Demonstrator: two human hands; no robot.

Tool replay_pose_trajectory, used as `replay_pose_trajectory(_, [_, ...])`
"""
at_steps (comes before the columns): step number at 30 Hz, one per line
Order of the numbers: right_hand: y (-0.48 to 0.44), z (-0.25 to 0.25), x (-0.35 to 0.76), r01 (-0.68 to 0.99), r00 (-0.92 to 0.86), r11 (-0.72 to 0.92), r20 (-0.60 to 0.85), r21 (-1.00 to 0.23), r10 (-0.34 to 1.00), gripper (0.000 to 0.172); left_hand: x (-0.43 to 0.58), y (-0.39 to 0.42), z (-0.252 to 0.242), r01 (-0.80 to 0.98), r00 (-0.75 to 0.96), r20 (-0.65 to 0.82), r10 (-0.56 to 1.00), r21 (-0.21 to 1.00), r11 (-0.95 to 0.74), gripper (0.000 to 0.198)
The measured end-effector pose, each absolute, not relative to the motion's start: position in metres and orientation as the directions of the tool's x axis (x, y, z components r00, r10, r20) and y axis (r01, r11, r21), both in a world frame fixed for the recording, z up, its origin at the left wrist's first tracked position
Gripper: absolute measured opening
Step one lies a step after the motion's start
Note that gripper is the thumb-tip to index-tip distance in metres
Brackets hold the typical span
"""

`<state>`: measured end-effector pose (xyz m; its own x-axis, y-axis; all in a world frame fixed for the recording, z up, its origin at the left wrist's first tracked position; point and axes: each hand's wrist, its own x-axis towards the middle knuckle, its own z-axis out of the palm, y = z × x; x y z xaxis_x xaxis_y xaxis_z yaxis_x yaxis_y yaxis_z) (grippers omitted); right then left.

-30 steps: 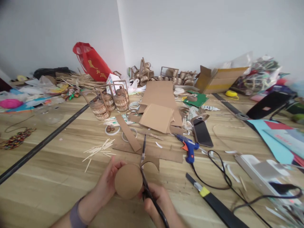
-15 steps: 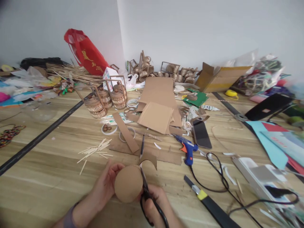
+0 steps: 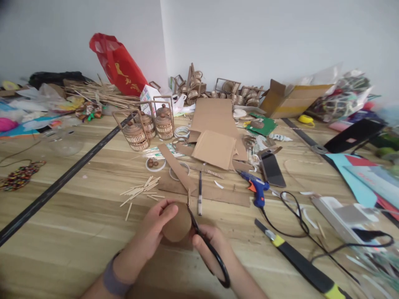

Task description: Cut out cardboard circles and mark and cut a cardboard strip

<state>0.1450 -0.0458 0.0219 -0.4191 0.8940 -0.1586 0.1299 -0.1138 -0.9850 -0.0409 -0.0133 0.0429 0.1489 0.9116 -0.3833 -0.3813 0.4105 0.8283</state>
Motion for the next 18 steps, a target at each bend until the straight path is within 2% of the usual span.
replay_pose_trajectory(7, [-0.033,0.023,0.125,0.136,-0.435,-0.009,-0.068,-0.991,0.898,0.070,-0.056,-0.004,0.048,-0.310,0.063,-0.486,0.871,0.821,0.480,0.044])
replay_pose_trajectory(13, [-0.042,0.004,0.137,-0.003,-0.403,-0.030,-0.026,-1.000,0.915,0.068,-0.044,-0.008,0.045,-0.278,0.177,-0.515,0.839,0.791,0.544,0.047])
replay_pose_trajectory(18, [-0.046,0.003,0.142,0.011,-0.402,-0.041,-0.042,-0.999,0.915,0.068,-0.042,-0.007,0.048,-0.259,0.230,-0.516,0.825,0.785,0.563,0.046])
